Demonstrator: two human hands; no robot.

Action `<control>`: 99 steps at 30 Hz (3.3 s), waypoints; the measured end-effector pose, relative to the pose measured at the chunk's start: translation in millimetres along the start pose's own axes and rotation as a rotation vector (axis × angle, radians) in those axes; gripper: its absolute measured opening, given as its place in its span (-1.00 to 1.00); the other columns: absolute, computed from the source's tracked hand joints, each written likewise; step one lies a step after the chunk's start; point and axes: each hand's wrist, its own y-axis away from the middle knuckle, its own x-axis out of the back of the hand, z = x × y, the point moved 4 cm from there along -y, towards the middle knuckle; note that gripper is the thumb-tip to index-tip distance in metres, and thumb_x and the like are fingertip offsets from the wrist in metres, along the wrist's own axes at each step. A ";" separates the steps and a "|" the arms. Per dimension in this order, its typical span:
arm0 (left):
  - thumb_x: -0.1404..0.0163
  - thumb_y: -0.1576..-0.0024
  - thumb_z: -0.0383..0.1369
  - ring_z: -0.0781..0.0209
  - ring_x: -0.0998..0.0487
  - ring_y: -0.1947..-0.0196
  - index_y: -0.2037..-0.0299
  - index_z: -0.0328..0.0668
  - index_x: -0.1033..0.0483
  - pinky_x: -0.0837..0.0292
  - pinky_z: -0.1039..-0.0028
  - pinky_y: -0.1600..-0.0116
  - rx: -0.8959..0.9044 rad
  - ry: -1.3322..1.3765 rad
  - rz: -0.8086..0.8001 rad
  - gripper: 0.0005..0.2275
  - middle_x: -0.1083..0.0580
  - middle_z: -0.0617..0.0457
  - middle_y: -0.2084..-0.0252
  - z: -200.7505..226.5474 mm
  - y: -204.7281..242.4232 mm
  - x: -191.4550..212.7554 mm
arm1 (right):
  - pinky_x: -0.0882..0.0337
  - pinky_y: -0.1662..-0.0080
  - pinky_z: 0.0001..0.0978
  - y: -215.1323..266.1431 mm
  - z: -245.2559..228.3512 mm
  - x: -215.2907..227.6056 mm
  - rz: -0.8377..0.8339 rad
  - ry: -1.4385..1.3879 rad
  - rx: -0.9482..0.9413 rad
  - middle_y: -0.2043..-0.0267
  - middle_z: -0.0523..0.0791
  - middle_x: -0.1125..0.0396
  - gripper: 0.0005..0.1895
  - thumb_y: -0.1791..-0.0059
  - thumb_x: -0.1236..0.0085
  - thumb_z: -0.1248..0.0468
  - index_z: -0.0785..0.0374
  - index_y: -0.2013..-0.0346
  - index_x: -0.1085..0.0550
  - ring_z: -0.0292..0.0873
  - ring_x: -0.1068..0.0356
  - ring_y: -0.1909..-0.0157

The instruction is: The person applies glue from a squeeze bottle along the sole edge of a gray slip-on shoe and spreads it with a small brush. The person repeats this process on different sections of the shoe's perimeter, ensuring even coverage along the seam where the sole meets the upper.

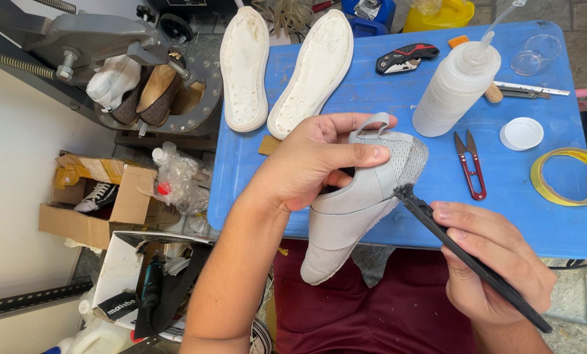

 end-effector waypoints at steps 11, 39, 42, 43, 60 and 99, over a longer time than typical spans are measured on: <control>-0.21 -0.08 -0.44 0.46 -0.58 0.32 -0.26 -0.39 -0.45 -0.51 0.70 0.33 0.015 0.037 0.008 -0.50 -0.57 0.07 0.09 0.1 0.6 4.7 | -0.60 -0.01 -0.05 12.2 2.4 -3.7 -0.059 -0.033 0.019 0.15 0.20 -0.44 -0.78 0.06 -0.18 0.52 0.40 0.16 -0.39 0.20 -0.55 0.06; -0.27 -0.02 -0.37 0.53 -0.49 0.33 -0.21 -0.17 -0.34 -0.35 0.77 0.40 -0.138 0.038 0.234 -0.46 -0.51 0.08 0.10 -2.5 23.7 9.2 | -0.25 -0.35 -0.10 6.4 41.2 -52.9 -0.249 -0.510 -0.615 -0.38 0.11 -0.16 -0.61 0.11 -0.23 0.43 0.22 0.18 -0.19 -0.01 -0.24 -0.37; -0.27 -0.02 -0.37 0.51 -0.49 0.34 -0.14 -0.17 -0.35 -0.38 0.75 0.40 -0.142 0.036 0.265 -0.50 -0.50 0.05 0.12 -5.6 24.1 9.7 | -0.33 -0.28 -0.16 5.0 37.6 -59.0 -0.214 -0.530 -0.652 -0.36 0.09 -0.16 -0.49 0.20 -0.35 0.46 0.20 0.19 -0.17 -0.04 -0.29 -0.34; -0.28 -0.03 -0.38 0.50 -0.50 0.34 -0.13 -0.19 -0.35 -0.38 0.74 0.40 -0.163 0.043 0.258 -0.52 -0.50 0.04 0.11 -5.2 24.4 9.4 | -0.37 -0.26 -0.18 3.9 35.9 -58.4 -0.200 -0.502 -0.647 -0.35 0.08 -0.16 -0.49 0.21 -0.36 0.45 0.20 0.20 -0.18 -0.04 -0.32 -0.33; -0.19 -0.25 -0.46 0.44 -0.50 0.22 0.14 -0.20 -0.15 -0.46 0.56 0.26 -0.442 0.108 0.257 -0.67 -0.42 0.04 0.22 1.1 34.7 -36.2 | -0.38 -0.19 -0.35 16.9 43.0 -53.7 0.052 -0.731 -0.537 -0.06 -0.03 -0.25 -0.55 0.08 -0.28 0.58 0.16 0.28 -0.16 -0.23 -0.32 -0.15; -0.18 -0.13 -0.58 0.22 -0.51 -0.16 -0.28 -0.38 -0.39 -0.52 0.41 -0.23 -0.268 0.198 0.134 -0.53 -0.37 -0.08 -0.26 -38.1 13.8 85.5 | -0.16 0.40 -0.56 -24.4 152.7 -73.2 0.744 -1.911 -1.292 -0.02 0.16 -0.24 0.26 0.07 -0.24 -0.33 0.69 -0.42 0.02 -0.30 -0.02 0.51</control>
